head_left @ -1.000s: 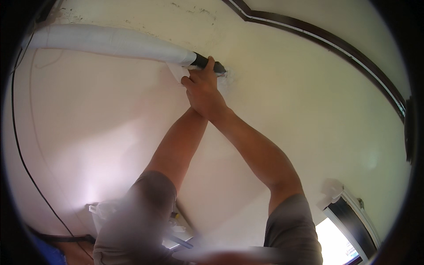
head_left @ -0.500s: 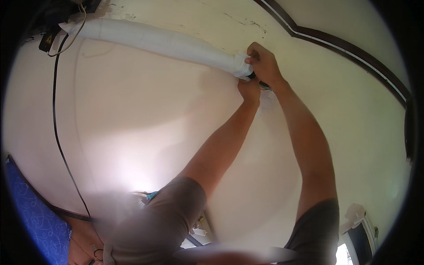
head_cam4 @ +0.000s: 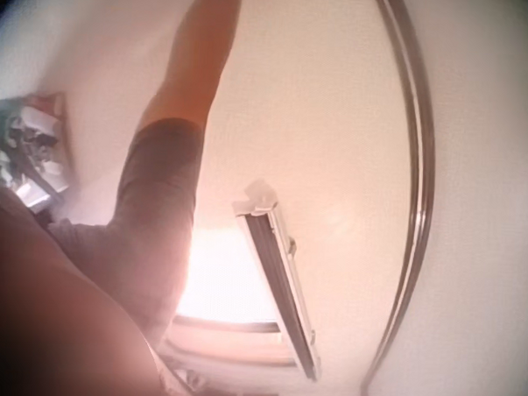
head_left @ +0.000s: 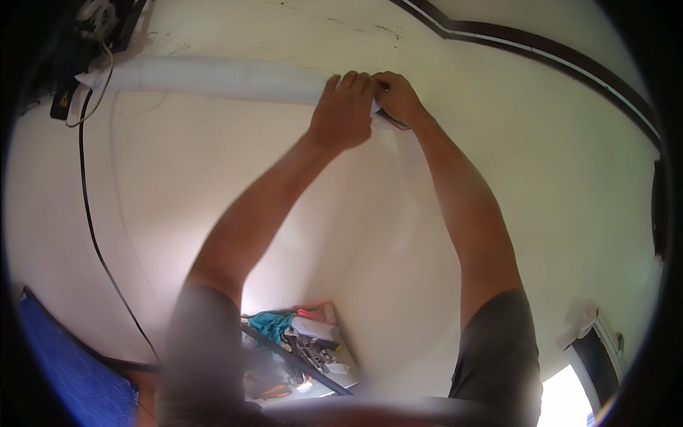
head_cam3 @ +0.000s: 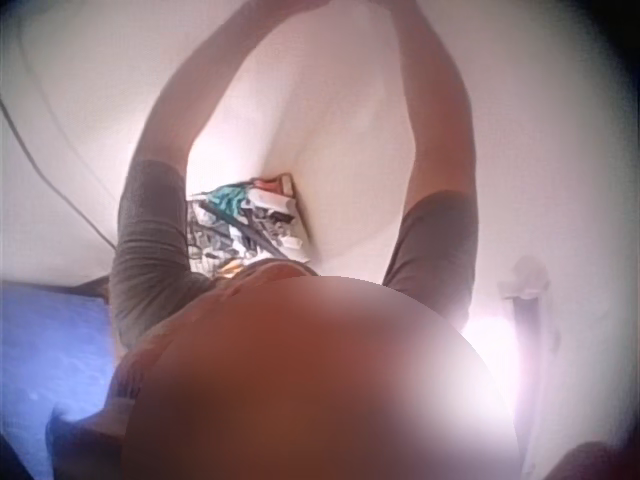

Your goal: The person wraps a white protective sleeve around a ceiling-mounted pipe. They pull the sleeve over the pipe and smooth it along the length, ensuring it covers the exposed section.

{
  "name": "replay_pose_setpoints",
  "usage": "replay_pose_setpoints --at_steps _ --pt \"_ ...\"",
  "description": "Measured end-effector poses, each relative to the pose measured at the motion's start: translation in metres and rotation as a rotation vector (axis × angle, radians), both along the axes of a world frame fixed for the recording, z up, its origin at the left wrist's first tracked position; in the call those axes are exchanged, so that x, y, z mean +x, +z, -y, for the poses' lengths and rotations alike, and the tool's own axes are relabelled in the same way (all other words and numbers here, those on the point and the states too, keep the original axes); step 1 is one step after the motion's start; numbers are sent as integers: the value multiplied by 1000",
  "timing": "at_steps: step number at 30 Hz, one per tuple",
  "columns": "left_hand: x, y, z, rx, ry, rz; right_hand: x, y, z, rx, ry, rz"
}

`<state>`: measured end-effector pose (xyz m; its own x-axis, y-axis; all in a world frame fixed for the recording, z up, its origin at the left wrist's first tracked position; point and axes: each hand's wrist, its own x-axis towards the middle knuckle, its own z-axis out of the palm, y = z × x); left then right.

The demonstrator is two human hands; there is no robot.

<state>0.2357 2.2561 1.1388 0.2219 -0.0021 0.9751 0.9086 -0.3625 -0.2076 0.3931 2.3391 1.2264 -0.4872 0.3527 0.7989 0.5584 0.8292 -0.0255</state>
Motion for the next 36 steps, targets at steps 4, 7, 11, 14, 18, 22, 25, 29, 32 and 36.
replay_pose_setpoints --at_steps 4,7,11,14,18,22,25,29,32,36 --pt "0 42 -11 -553 382 -195 -4 3 -7 -65 -25 -9" --pt "-4 61 -16 -610 379 -206 -17 -3 -9 195 -117 -114" --pt "-5 73 -8 -618 427 -241 -19 -9 -9 31 48 -181" --pt "0 83 -5 -834 379 -174 -5 -15 -7 -48 129 -161" --pt "4 68 -8 -599 377 -139 6 -19 2 30 236 -63" --pt "1 2 -19 169 -211 49 0 -4 19 -190 91 107" --pt "-2 -60 -28 -54 -652 454 -7 2 27 -281 -148 154" --pt "8 -76 -55 -236 -1123 1056 -10 -1 24 -99 -28 222" --pt "17 -61 -72 -64 -1482 894 -13 -5 16 73 -14 240" --pt "24 -45 -82 -223 -1700 995 -20 3 12 -344 -188 204"
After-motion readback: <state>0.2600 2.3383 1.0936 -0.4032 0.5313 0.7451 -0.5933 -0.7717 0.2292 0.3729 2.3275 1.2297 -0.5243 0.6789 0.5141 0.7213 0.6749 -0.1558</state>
